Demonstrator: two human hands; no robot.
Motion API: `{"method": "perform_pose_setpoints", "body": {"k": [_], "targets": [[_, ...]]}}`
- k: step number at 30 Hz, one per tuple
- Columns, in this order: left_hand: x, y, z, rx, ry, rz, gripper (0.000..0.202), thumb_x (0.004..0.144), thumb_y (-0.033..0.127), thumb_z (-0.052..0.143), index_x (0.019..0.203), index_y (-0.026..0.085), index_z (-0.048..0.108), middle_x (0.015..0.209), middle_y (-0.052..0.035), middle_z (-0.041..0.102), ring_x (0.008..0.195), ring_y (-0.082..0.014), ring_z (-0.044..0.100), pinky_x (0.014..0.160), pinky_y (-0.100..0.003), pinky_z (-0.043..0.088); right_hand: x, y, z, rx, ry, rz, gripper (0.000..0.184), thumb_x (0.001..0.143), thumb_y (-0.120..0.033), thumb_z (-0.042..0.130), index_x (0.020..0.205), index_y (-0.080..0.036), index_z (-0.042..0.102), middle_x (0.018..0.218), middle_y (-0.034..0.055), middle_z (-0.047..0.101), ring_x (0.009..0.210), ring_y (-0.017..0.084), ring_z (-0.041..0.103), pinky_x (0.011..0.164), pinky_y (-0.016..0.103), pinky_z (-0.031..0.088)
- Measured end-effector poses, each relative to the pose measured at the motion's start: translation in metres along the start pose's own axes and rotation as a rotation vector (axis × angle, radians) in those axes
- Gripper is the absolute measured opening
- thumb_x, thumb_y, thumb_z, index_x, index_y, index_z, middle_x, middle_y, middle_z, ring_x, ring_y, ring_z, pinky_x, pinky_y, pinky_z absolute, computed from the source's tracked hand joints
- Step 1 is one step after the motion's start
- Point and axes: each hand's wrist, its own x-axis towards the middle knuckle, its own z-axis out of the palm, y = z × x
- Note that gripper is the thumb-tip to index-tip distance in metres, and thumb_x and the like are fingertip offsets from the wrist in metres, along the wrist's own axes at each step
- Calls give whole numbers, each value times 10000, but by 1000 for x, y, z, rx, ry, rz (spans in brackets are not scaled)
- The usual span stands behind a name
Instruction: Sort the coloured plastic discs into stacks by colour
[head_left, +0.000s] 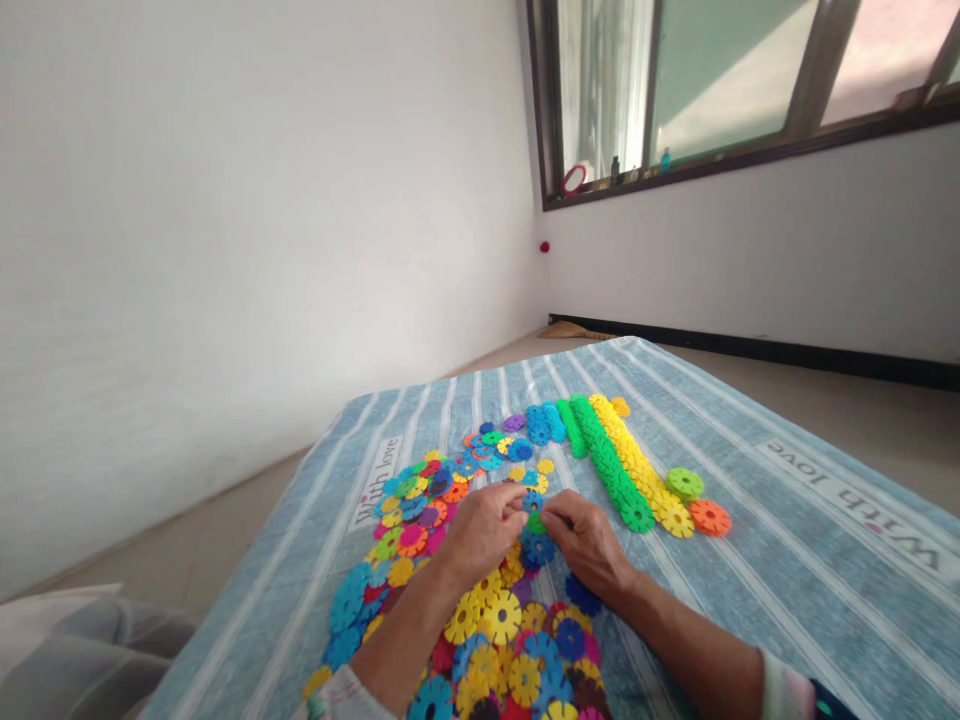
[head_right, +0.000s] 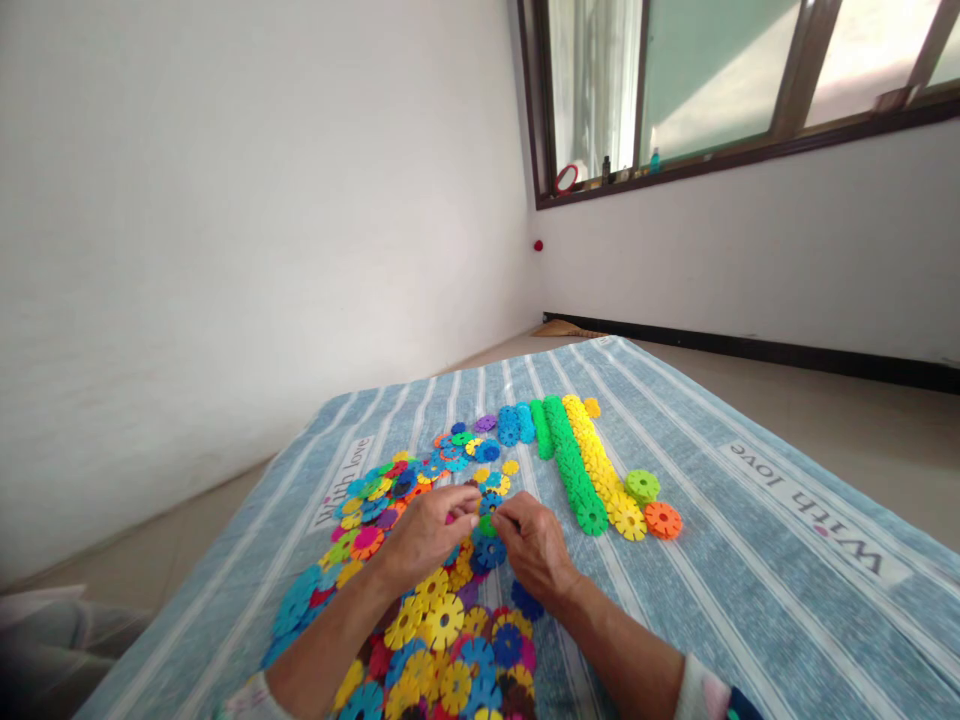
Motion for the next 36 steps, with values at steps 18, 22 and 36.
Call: {"method": "perform_pose_setpoints", "body": {"k": [18,22,36], "targets": [[97,-4,16,40,-52,-14,201,695,215,523,690,163,716,608,-2,636,628,-150,563,592,-256,396,5,5,13,-26,121,91,188,869,-184,472,818,-183,653,741,22,626,691,158,575,631,260,384],[124,2,42,129,-81,-29,215,711,168,533,753,154,743,695,-26,697,675,-154,594,633,-258,414,4,6,15,-86,93,18,204,849,-140,474,706,-177,615,729,28,602,697,153,563,637,258,366],[152,16,74,165,-60,-45,214,710,148,583,821,183,762,742,-17,702,739,-155,616,689,-253,431,5,6,15,-171,18,-21,205,845,-100,495,699,-171,620,749,26,596,741,142,551,663,248,343]]}}
